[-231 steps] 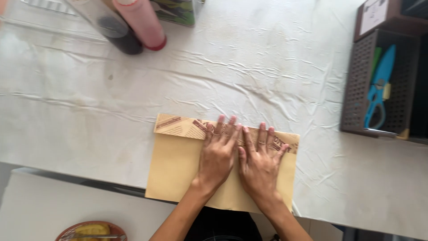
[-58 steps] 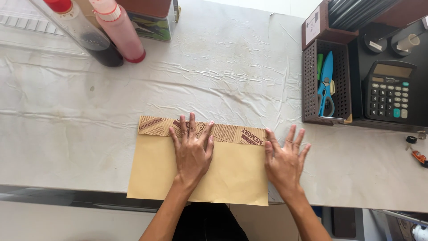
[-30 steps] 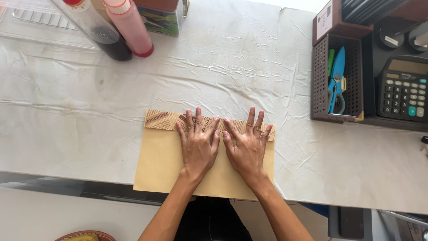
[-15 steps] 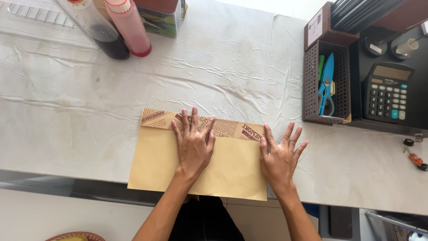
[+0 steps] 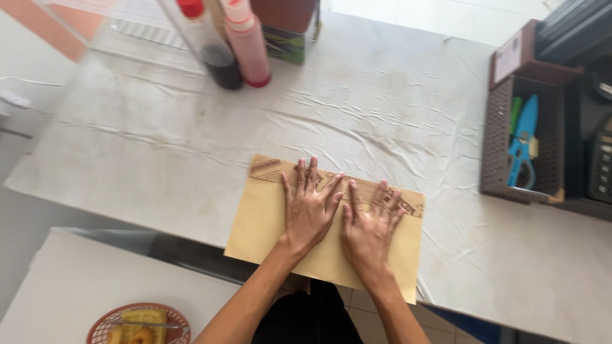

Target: Taking a waffle out of a display case and folding a paper sheet into a wrapper.

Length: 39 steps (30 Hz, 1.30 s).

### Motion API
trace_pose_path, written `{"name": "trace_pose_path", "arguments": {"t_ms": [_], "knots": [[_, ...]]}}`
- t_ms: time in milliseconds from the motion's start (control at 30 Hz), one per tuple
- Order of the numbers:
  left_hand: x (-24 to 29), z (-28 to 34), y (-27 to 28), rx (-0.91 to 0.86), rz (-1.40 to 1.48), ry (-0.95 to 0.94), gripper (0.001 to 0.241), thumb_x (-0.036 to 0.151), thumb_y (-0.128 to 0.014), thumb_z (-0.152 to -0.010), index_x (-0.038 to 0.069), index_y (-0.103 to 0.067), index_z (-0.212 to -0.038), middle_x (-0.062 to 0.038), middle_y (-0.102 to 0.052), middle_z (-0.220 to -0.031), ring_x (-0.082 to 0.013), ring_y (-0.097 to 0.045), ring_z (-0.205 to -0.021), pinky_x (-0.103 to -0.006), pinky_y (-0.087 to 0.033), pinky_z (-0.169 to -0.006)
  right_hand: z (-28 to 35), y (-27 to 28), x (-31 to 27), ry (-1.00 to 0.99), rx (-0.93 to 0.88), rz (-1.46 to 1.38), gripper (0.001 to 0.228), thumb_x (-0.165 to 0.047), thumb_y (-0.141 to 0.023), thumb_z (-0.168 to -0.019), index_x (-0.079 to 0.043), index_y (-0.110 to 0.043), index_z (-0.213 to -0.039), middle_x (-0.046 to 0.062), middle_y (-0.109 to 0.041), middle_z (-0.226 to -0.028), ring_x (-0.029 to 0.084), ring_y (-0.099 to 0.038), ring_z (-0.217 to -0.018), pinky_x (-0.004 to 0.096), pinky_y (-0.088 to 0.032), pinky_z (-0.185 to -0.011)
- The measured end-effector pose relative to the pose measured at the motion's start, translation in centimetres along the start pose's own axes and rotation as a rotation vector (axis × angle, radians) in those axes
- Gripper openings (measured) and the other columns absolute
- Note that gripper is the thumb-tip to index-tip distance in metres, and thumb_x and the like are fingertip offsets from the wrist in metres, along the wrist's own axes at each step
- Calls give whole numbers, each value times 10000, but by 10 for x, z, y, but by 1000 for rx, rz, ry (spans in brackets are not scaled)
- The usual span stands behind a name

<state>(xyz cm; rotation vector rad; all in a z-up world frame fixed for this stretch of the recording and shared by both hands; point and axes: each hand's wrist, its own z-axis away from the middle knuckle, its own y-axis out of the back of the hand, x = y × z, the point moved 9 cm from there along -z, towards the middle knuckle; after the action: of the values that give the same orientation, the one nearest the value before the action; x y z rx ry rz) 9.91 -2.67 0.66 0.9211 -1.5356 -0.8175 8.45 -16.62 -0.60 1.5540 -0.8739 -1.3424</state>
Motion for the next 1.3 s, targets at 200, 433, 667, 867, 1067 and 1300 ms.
{"name": "trace_pose_path", "arguments": {"t_ms": [200,433,667,867,1067,1300], "knots": [[-66,5,40,-77,-66,193,543,604,-323,-1036,367,-511,-1488,-194,-97,-1703,-398,-12,-1564,-674,65,-1192,2,7,3,-33,7,-65,515,-449,-403,-1050,-352,-422,-1555,263,-19,-1686,523,114,-1522,723,58,-1150],[-122,16,80,94,-146,311,518,548,-389,-1034,338,-574,-1469,-271,-244,-1639,-461,-93,-1537,-712,-21,-1176,1,10,3,-37,21,-86,505,-439,-410,-1052,-334,-442,-1545,277,-52,-1684,526,91,-1529,722,54,-1153],[-124,19,84,161,-175,295,494,500,-480,-1026,293,-585,-1462,-304,-259,-1624,-480,-100,-1537,-720,0,-1168,-1,11,4,-53,18,-80,511,-427,-420,-1043,-343,-438,-1546,276,-61,-1680,530,73,-1529,729,51,-1148],[-104,2,75,148,-327,296,474,393,-589,-1015,191,-612,-1443,-292,-201,-1678,-478,-107,-1569,-709,-21,-1184,-18,28,10,-56,-123,73,555,-458,-523,-996,-324,-451,-1530,297,-182,-1626,514,-80,-1481,737,-46,-1125],[-41,-37,38,-121,51,-6,591,376,-768,-835,129,-651,-1360,-270,-214,-1655,-403,-176,-1497,-694,-83,-1158,-62,52,7,-4,-266,180,825,-530,-746,-831,-165,-452,-1510,244,-449,-1421,382,-375,-1355,581,-292,-1132],[-37,-41,74,-212,46,-87,125,122,-701,-894,75,-630,-986,-110,-708,-1071,-294,-655,-1111,-506,-417,-1083,-79,79,-18,109,-334,92,627,-440,-897,-698,-111,-618,-1153,110,-660,-1139,269,-568,-1156,479,-441,-1015]]}}
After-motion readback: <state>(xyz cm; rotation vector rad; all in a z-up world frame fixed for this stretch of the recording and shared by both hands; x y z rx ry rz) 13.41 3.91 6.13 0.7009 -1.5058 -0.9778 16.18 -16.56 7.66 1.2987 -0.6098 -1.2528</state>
